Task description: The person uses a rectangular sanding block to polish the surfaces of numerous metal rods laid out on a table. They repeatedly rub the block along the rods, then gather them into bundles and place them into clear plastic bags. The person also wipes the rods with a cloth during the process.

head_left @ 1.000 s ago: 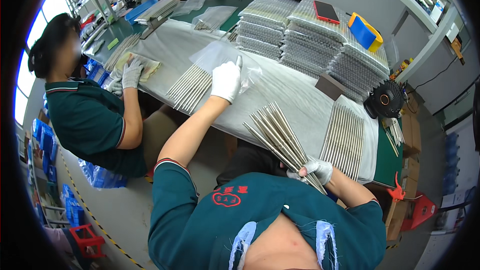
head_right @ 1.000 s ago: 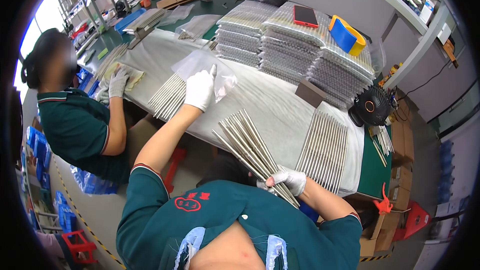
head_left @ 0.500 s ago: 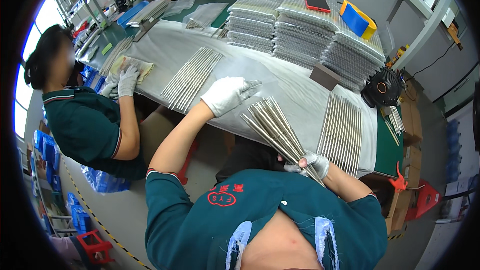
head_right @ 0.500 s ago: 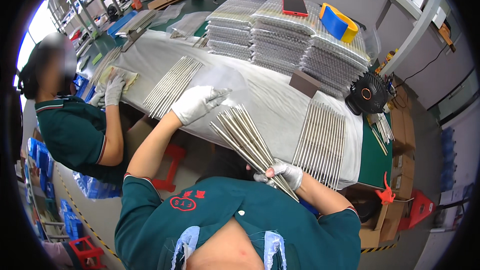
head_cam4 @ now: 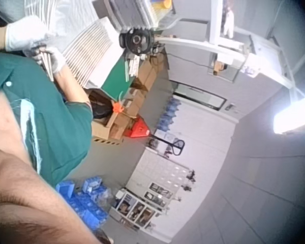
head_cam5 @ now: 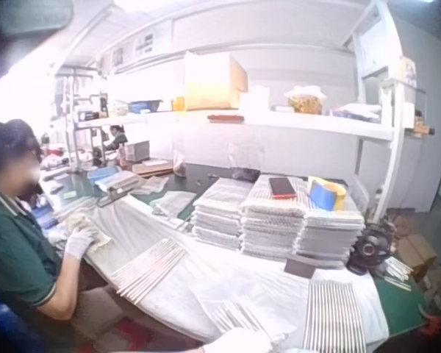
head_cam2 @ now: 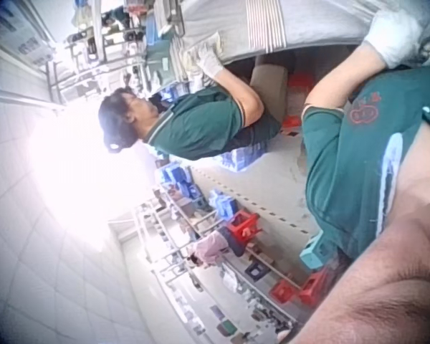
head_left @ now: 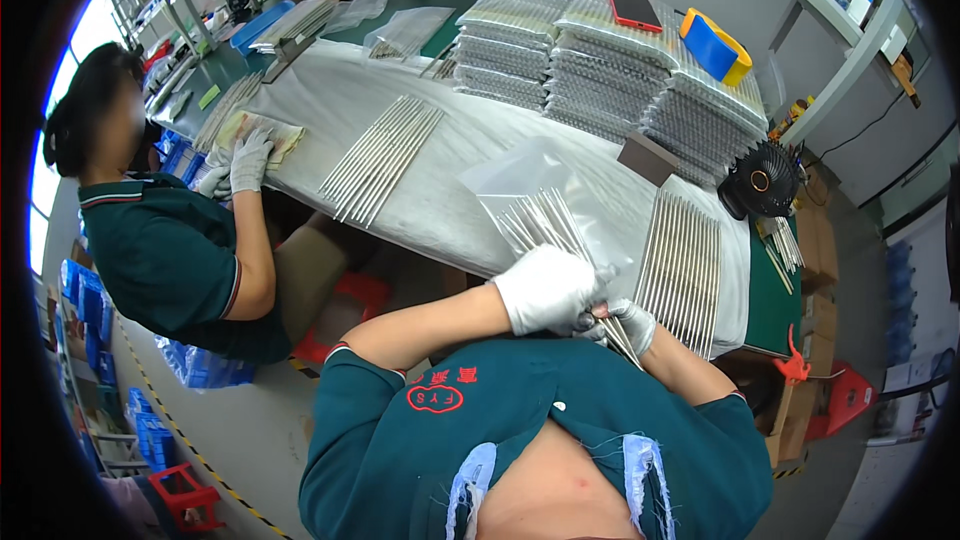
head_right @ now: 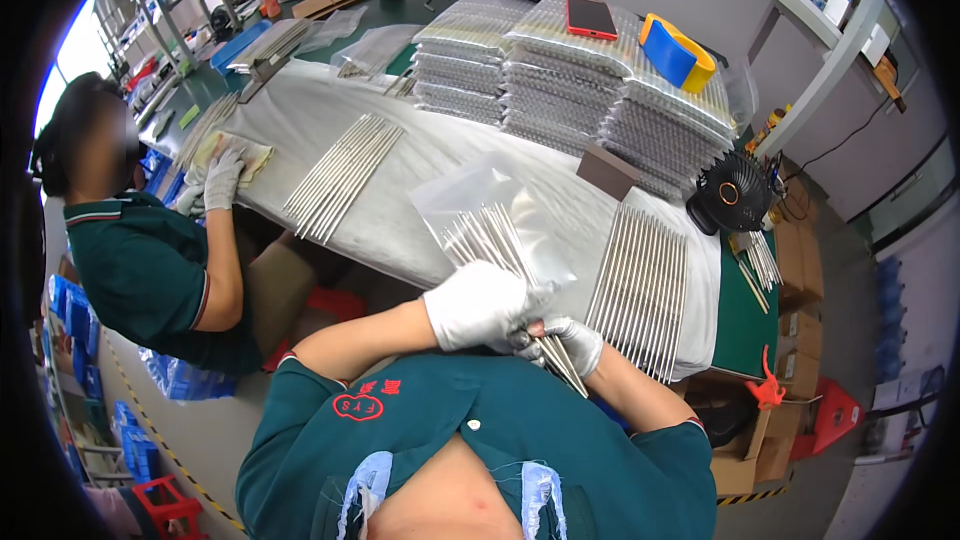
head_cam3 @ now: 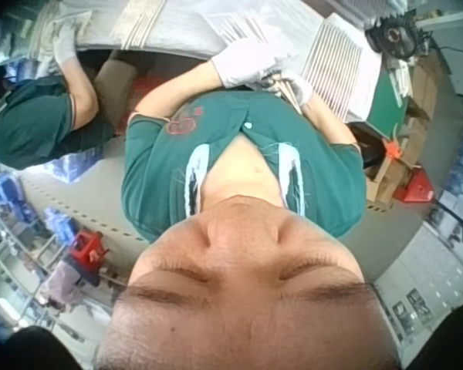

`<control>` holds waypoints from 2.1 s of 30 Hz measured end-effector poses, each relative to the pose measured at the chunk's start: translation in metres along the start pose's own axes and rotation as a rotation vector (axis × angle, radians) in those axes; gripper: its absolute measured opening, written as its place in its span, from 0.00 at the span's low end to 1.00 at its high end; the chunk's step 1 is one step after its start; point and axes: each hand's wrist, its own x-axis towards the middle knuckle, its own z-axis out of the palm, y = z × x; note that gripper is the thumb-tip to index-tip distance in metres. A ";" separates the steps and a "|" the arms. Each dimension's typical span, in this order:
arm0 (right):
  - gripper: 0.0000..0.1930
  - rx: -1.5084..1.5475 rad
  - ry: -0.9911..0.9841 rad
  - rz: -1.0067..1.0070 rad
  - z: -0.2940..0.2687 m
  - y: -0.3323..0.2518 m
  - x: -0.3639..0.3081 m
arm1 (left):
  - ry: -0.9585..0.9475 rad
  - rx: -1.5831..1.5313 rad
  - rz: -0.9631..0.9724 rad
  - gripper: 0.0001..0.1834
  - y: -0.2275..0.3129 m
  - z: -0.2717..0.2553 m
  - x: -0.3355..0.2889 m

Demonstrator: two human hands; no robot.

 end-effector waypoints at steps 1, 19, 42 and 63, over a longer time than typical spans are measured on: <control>0.21 -0.076 0.070 -0.035 -0.011 -0.002 0.000 | -0.006 -0.014 0.037 0.35 0.007 0.004 -0.001; 0.29 -1.367 0.717 -0.320 0.045 -0.070 0.089 | 0.260 0.195 0.014 0.32 -0.026 0.021 -0.023; 0.33 -2.059 1.025 -0.638 0.032 -0.059 0.116 | 0.514 0.429 -0.467 0.37 -0.061 0.087 -0.054; 0.30 -2.139 0.900 -0.714 0.049 -0.064 -0.034 | 0.828 0.034 -0.257 0.27 -0.046 0.034 -0.124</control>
